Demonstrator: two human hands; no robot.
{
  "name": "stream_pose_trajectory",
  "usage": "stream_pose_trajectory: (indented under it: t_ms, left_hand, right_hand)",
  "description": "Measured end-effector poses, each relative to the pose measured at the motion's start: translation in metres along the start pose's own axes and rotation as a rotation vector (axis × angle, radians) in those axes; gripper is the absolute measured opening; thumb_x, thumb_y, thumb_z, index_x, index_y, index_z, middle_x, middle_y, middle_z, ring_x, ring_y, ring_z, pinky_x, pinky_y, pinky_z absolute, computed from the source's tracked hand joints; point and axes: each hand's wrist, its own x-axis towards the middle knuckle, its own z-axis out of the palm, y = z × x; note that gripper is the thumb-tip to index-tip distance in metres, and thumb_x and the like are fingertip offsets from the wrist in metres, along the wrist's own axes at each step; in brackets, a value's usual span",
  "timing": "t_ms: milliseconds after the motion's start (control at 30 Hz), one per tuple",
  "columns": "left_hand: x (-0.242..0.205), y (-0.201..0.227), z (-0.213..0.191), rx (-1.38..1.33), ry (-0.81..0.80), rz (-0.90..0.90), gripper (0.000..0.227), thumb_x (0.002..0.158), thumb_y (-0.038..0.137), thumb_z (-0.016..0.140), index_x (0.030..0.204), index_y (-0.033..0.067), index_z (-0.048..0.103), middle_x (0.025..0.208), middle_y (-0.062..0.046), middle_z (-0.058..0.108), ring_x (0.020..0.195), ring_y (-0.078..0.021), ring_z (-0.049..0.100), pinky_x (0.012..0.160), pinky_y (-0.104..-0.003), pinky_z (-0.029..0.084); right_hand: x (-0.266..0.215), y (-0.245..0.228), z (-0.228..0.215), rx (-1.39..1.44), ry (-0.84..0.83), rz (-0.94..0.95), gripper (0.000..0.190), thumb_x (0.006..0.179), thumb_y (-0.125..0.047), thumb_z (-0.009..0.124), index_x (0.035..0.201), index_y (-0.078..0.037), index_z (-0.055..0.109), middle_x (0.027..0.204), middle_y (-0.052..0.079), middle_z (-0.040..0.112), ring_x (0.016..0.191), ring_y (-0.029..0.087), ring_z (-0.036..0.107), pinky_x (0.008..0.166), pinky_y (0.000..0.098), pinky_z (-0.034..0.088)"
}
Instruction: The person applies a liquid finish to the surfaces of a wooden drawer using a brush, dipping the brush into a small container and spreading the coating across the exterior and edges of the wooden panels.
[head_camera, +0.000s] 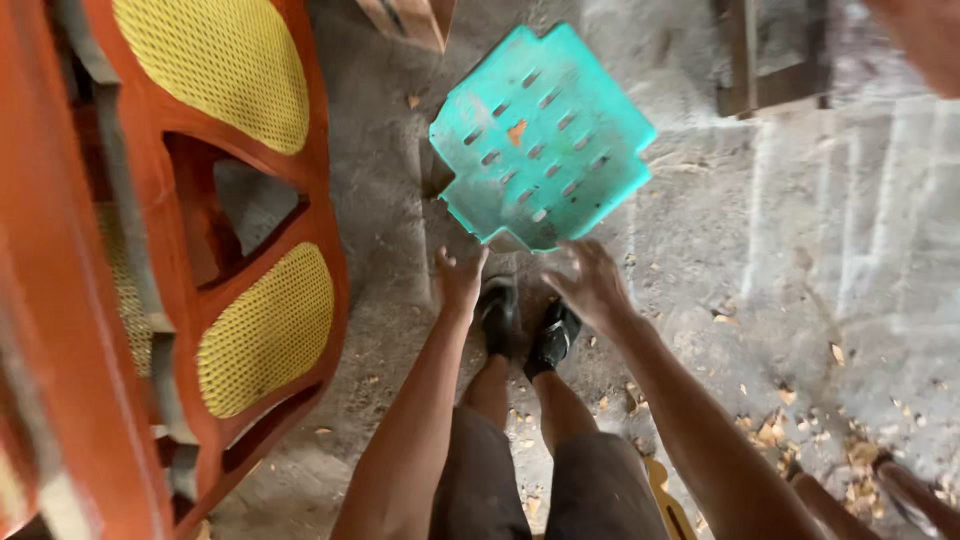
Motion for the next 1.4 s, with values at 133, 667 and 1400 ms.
stream_pose_trajectory:
  t_ms: [133,667,1400]
  left_hand:
    - [0.069,0.014,0.038,-0.055,-0.068,0.003,0.08,0.083,0.047,0.076,0.138,-0.0034,0.048,0.125,-0.028,0.065,0.113,-0.0404,0.065,0.095,-0.049,0.052]
    - [0.079,-0.033,0.009,0.034,0.241,0.211,0.033,0.093,0.02,0.063,0.114,-0.0049,0.066,0.105,-0.03,0.069,0.094,-0.0455,0.068,0.08,-0.053,0.053]
    - [-0.217,0.328,-0.125,-0.613,-0.631,0.638,0.072,0.102,0.053,0.056,0.157,0.01,0.039,0.168,-0.012,0.035,0.157,-0.0302,0.034,0.125,-0.053,0.034]
  right_hand:
    - [0.138,-0.001,0.02,-0.184,0.107,-0.24,0.066,0.089,-0.038,0.078,0.144,-0.013,0.053,0.15,0.021,0.044,0.136,0.041,0.042,0.108,0.0538,0.041]
    - [0.02,0.148,0.041,-0.754,-0.144,-0.498,0.045,0.088,-0.018,0.059,0.127,0.004,0.059,0.152,0.022,0.04,0.145,0.04,0.034,0.116,0.0616,0.029]
    - [0.002,-0.149,-0.222,0.478,0.411,-0.431,0.043,0.103,-0.036,0.046,0.134,-0.006,0.048,0.127,0.015,0.057,0.119,0.03,0.056,0.101,0.0461,0.046]
